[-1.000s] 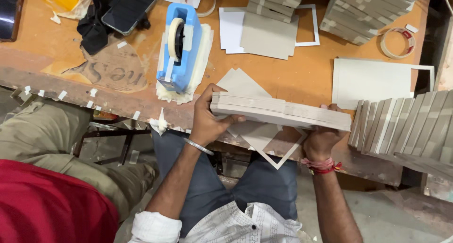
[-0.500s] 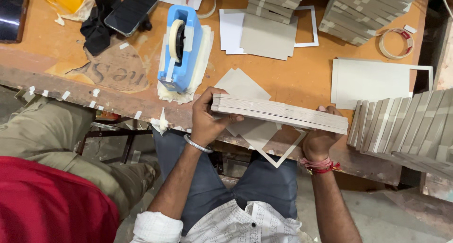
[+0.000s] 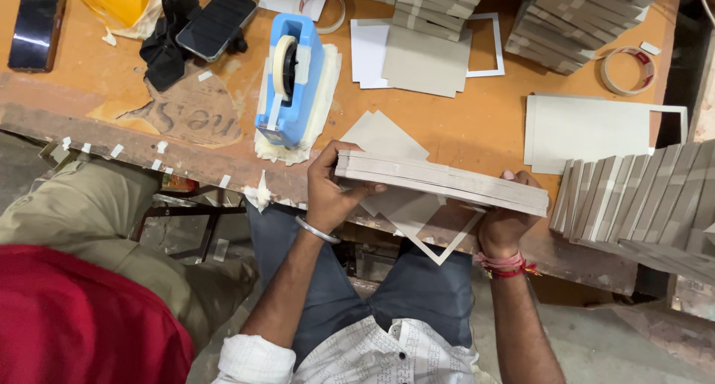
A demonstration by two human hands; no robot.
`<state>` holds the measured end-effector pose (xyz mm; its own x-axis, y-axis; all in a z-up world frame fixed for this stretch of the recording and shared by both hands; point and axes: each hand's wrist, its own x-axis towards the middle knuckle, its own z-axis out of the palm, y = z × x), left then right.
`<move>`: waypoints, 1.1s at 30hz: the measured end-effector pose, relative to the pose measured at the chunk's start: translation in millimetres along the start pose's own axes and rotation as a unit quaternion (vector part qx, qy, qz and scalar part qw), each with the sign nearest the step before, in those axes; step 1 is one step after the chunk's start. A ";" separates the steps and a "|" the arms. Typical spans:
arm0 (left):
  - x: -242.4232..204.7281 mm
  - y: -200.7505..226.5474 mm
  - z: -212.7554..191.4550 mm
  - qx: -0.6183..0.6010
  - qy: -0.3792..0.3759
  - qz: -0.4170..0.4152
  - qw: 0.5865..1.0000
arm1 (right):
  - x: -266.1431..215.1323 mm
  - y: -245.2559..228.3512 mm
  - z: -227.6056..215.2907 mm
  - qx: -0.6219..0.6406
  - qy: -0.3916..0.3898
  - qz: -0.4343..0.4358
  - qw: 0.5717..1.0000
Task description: The person assembles photo frames by hand at a workbench. They pick up a frame, apply adhesive tape to the edges, and attach a backing sheet, repeating the process for multiple frames.
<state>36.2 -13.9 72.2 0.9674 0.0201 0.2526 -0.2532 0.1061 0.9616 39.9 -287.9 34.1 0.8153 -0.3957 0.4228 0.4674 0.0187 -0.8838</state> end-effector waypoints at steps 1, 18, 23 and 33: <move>0.1 0.5 0.0 -0.003 0.001 -0.006 1.000 | -0.2 -0.9 0.6 -0.005 0.001 0.006 1.000; 1.5 -2.9 -5.4 0.012 -0.001 0.005 1.000 | -2.5 1.5 6.3 -0.107 0.016 -0.010 0.994; 0.5 -3.6 -5.4 -0.006 -0.003 -0.001 1.000 | -3.4 5.3 1.9 -0.087 0.005 -0.003 0.996; 3.4 -2.6 -5.3 0.006 0.007 -0.006 1.000 | -4.7 5.8 4.1 -0.178 0.010 -0.040 0.983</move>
<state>40.1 -8.8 70.0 0.9702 0.0319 0.2403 -0.2423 0.0949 0.9655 40.2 -282.2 27.9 0.7724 -0.4006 0.4929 0.3779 -0.3338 -0.8635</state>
